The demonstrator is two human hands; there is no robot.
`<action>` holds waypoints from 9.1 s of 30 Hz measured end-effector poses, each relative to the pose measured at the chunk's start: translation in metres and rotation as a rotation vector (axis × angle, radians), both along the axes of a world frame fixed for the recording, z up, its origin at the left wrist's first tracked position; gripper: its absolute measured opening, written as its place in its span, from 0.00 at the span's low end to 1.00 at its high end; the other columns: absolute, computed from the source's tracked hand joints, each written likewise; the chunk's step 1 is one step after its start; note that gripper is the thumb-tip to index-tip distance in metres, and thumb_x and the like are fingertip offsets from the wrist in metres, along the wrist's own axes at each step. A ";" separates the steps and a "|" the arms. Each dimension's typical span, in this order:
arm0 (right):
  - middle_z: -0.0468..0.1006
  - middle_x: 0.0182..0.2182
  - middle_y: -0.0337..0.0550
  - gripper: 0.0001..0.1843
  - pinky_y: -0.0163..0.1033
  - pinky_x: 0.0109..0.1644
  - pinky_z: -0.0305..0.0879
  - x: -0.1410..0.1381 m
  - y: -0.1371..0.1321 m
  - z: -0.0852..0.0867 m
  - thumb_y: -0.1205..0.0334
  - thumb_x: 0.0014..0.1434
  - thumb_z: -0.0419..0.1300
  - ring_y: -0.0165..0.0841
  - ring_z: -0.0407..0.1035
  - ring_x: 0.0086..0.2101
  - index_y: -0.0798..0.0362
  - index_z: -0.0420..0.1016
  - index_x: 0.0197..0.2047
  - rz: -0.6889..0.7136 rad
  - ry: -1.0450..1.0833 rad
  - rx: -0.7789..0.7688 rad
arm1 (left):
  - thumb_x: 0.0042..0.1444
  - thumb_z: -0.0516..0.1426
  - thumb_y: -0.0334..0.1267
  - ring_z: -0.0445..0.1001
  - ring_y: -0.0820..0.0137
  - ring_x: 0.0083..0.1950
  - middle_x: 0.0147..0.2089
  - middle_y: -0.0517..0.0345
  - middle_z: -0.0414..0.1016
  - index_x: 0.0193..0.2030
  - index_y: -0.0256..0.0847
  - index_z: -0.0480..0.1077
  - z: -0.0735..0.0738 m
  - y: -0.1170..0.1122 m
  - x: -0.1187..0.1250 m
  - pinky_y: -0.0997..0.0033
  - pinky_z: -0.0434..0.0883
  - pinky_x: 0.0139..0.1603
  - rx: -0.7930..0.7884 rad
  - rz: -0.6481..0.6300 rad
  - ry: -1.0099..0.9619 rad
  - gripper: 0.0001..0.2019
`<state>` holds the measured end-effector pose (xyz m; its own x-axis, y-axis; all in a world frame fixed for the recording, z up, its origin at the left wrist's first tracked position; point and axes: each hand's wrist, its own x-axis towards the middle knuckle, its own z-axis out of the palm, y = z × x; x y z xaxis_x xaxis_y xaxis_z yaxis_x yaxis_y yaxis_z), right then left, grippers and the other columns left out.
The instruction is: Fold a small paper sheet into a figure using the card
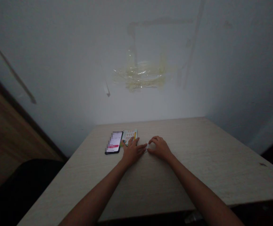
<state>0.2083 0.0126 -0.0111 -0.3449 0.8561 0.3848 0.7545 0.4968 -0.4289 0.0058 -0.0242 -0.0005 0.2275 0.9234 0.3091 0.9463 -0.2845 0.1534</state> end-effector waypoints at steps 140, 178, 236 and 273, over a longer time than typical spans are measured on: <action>0.71 0.52 0.47 0.16 0.47 0.58 0.60 0.003 0.000 -0.001 0.52 0.56 0.63 0.41 0.64 0.53 0.43 0.80 0.48 -0.032 -0.020 -0.023 | 0.57 0.54 0.61 0.44 0.46 0.73 0.70 0.64 0.58 0.52 0.73 0.72 0.009 0.003 0.004 0.22 0.32 0.62 -0.065 0.079 -0.045 0.17; 0.70 0.54 0.51 0.22 0.48 0.58 0.60 -0.004 -0.005 0.000 0.47 0.51 0.66 0.43 0.64 0.55 0.48 0.78 0.48 -0.059 -0.049 -0.047 | 0.57 0.54 0.60 0.45 0.47 0.73 0.69 0.65 0.59 0.52 0.69 0.72 0.006 0.008 0.005 0.25 0.35 0.64 -0.063 0.101 -0.068 0.17; 0.79 0.47 0.48 0.15 0.49 0.58 0.62 -0.006 0.008 -0.016 0.54 0.51 0.65 0.43 0.69 0.50 0.45 0.83 0.43 -0.058 0.170 -0.049 | 0.57 0.61 0.45 0.58 0.52 0.66 0.60 0.58 0.71 0.38 0.54 0.79 0.002 0.011 0.008 0.21 0.36 0.63 0.019 0.020 -0.311 0.05; 0.82 0.42 0.49 0.21 0.51 0.55 0.65 -0.013 -0.002 0.009 0.49 0.52 0.62 0.41 0.75 0.44 0.54 0.80 0.44 0.133 0.586 -0.328 | 0.53 0.64 0.41 0.65 0.58 0.62 0.54 0.57 0.77 0.36 0.49 0.80 0.009 0.009 0.012 0.43 0.48 0.67 0.006 0.059 -0.616 0.04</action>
